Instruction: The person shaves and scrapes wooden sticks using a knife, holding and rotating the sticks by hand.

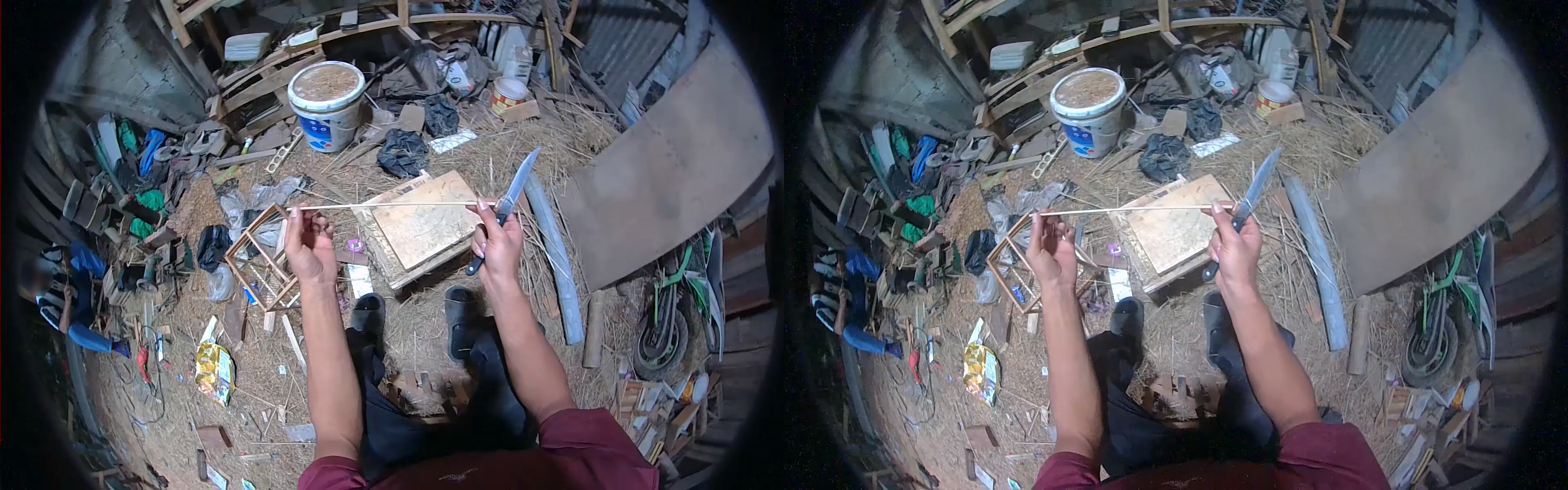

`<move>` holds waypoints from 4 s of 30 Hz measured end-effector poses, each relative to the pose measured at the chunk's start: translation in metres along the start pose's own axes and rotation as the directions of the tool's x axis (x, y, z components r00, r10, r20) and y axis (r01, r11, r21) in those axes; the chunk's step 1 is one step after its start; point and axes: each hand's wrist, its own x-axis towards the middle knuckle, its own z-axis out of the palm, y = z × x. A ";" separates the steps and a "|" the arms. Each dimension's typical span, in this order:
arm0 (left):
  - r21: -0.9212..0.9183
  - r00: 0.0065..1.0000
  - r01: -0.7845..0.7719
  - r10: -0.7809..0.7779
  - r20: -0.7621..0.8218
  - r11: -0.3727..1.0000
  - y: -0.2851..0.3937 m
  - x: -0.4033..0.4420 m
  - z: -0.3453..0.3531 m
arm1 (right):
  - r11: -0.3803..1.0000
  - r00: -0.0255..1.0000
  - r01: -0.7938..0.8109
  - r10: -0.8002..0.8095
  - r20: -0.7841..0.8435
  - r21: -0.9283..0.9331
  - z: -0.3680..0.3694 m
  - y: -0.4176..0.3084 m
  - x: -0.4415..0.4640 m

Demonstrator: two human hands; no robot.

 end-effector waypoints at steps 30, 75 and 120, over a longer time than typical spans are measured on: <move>0.875 0.541 0.215 -0.799 0.263 0.433 -0.074 -0.082 0.039 | 0.975 0.981 0.089 -0.122 -0.152 -0.205 -0.054 0.000 0.077; 0.982 0.892 -0.191 -0.419 0.170 -0.007 -0.154 -0.210 0.058 | -0.268 0.851 0.469 0.393 0.348 -0.842 -0.175 -0.029 -0.044; 0.930 0.811 -0.361 -0.470 0.348 0.064 -0.109 -0.224 0.023 | -0.334 0.953 0.260 0.238 0.186 -0.906 -0.173 -0.016 -0.047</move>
